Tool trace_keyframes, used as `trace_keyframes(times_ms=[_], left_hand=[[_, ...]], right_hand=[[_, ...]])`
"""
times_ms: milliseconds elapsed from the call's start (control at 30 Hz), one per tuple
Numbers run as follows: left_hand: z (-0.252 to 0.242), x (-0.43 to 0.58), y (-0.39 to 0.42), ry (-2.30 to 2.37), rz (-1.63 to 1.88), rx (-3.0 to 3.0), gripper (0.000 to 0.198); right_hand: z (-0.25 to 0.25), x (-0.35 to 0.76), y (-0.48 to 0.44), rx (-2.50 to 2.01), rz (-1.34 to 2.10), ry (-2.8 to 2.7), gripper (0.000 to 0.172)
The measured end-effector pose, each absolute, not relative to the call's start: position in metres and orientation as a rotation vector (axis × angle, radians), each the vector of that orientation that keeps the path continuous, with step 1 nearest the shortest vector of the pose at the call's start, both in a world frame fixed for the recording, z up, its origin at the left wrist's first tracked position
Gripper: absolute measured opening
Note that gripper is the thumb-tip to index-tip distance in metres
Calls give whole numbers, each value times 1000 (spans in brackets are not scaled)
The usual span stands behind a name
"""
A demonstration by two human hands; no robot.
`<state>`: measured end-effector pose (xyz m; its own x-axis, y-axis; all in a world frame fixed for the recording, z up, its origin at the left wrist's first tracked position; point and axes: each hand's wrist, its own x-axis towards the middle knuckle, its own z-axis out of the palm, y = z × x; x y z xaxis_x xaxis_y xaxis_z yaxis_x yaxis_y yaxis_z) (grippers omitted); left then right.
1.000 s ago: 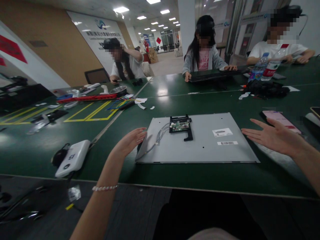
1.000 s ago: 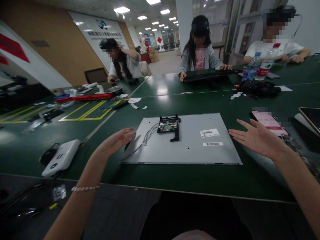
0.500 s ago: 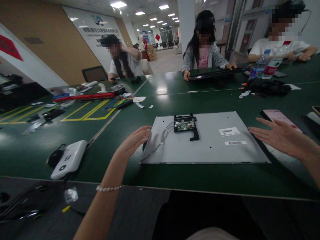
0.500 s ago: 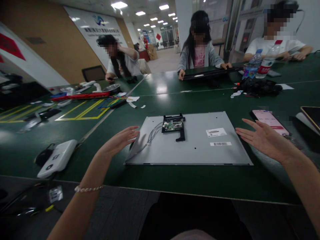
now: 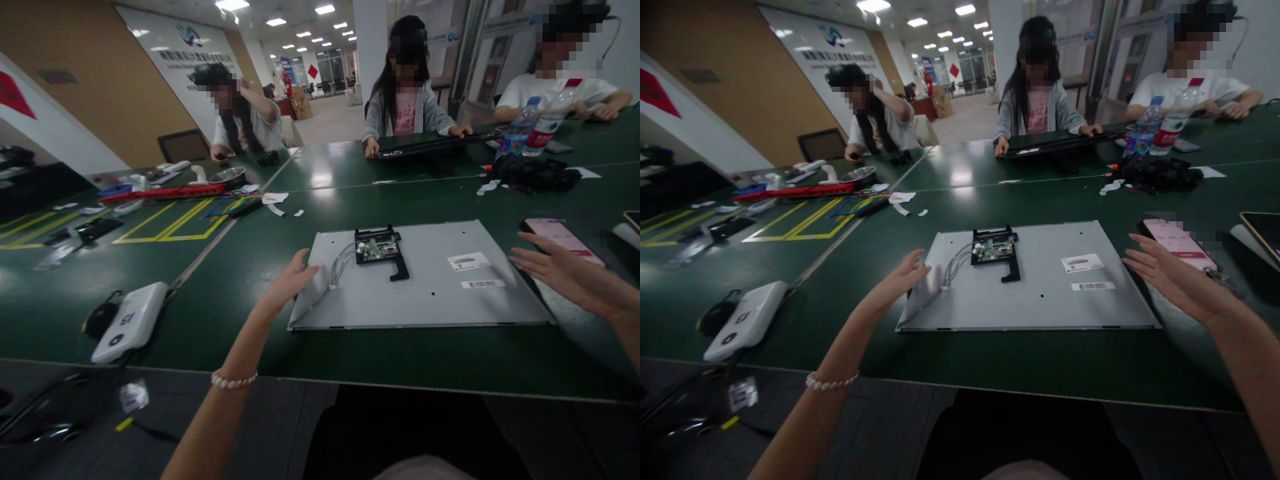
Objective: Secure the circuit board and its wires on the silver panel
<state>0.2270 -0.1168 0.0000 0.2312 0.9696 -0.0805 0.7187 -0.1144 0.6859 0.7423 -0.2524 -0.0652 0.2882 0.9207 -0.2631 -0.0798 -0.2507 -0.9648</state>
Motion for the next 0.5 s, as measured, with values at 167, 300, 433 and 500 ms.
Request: trace_keyframes(times_ms=[167, 300, 433, 500], left_hand=[[9, 273, -100, 1436, 387, 2222, 94], [9, 314, -72, 1237, 293, 2258, 118], [-8, 327, -49, 1107, 245, 2243, 131], [-18, 322, -44, 1051, 273, 2257, 131]], right_hand=[[-43, 707, -241, -1663, 1040, -1171, 66], [-19, 672, -214, -1734, 988, -1467, 79], [-15, 651, -182, -1703, 906, -1743, 93], [-18, 644, -166, -1656, 858, -1863, 100]])
